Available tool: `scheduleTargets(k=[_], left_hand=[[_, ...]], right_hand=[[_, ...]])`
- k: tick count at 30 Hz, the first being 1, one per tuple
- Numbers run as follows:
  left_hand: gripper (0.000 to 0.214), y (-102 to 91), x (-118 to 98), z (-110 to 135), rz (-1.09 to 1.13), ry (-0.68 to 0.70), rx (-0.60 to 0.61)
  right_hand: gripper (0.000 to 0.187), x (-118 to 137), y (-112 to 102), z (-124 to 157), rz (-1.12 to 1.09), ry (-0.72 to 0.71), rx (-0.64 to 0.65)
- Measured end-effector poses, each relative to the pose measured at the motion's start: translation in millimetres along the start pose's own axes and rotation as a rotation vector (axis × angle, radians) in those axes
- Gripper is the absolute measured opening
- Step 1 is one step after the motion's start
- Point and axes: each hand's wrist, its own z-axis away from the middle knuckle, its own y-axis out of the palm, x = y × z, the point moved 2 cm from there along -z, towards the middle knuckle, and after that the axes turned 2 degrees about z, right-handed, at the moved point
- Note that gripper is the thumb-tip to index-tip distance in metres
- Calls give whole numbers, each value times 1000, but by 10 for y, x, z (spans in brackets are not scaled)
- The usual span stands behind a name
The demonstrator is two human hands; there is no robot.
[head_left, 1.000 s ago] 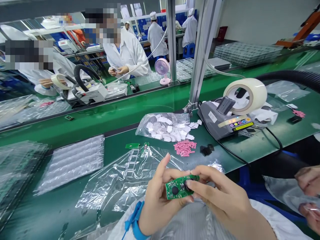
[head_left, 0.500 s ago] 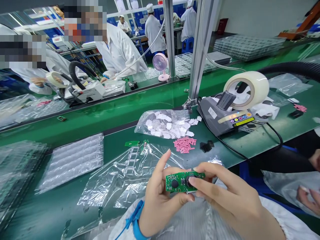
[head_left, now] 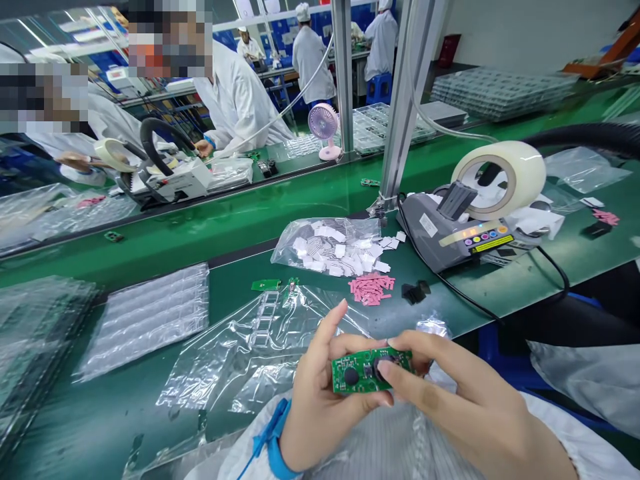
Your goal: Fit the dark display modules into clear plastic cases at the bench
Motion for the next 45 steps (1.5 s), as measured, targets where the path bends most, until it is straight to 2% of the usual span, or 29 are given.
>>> scheduleTargets(k=[5, 11, 16, 20, 24, 27, 30, 32, 35, 40, 43, 45], left_hand=[[85, -8, -33, 38, -52, 81, 69], [83, -5, -63, 25, -151, 138, 60], [86, 6, -73, 19, -139, 170, 30], [86, 13, -77, 26, -167, 256, -7], [84, 23, -64, 45, -203, 348, -39], [84, 34, -45, 72, -240, 354, -67], [83, 48, -44, 82, -213, 315, -51], [84, 49, -53, 65, -135, 233, -38], [84, 42, -59, 7, 14, 25, -6], [60, 26, 3, -104, 161, -324, -13], [59, 46, 68, -142, 180, -377, -27], [61, 70, 96, -146, 111, -312, -41]], right_hand=[[16, 7, -36, 17, 23, -33, 79], [21, -8, -47, 22, 52, -63, 61], [26, -84, -44, 80, 141, -281, 52], [29, -132, -27, 134, 246, -362, 28], [30, -64, -17, 158, 381, -468, -50], [30, 7, -34, 133, 448, -549, -90], [29, 40, -68, 79, 493, -628, -86], [28, 37, -88, 37, 505, -675, -74], [29, 6, -101, -24, 502, -738, -74], [29, -121, -103, -118, 466, -748, -78], [28, -229, -90, -188, 343, -673, -61], [21, -280, -65, -243, 259, -608, -61]])
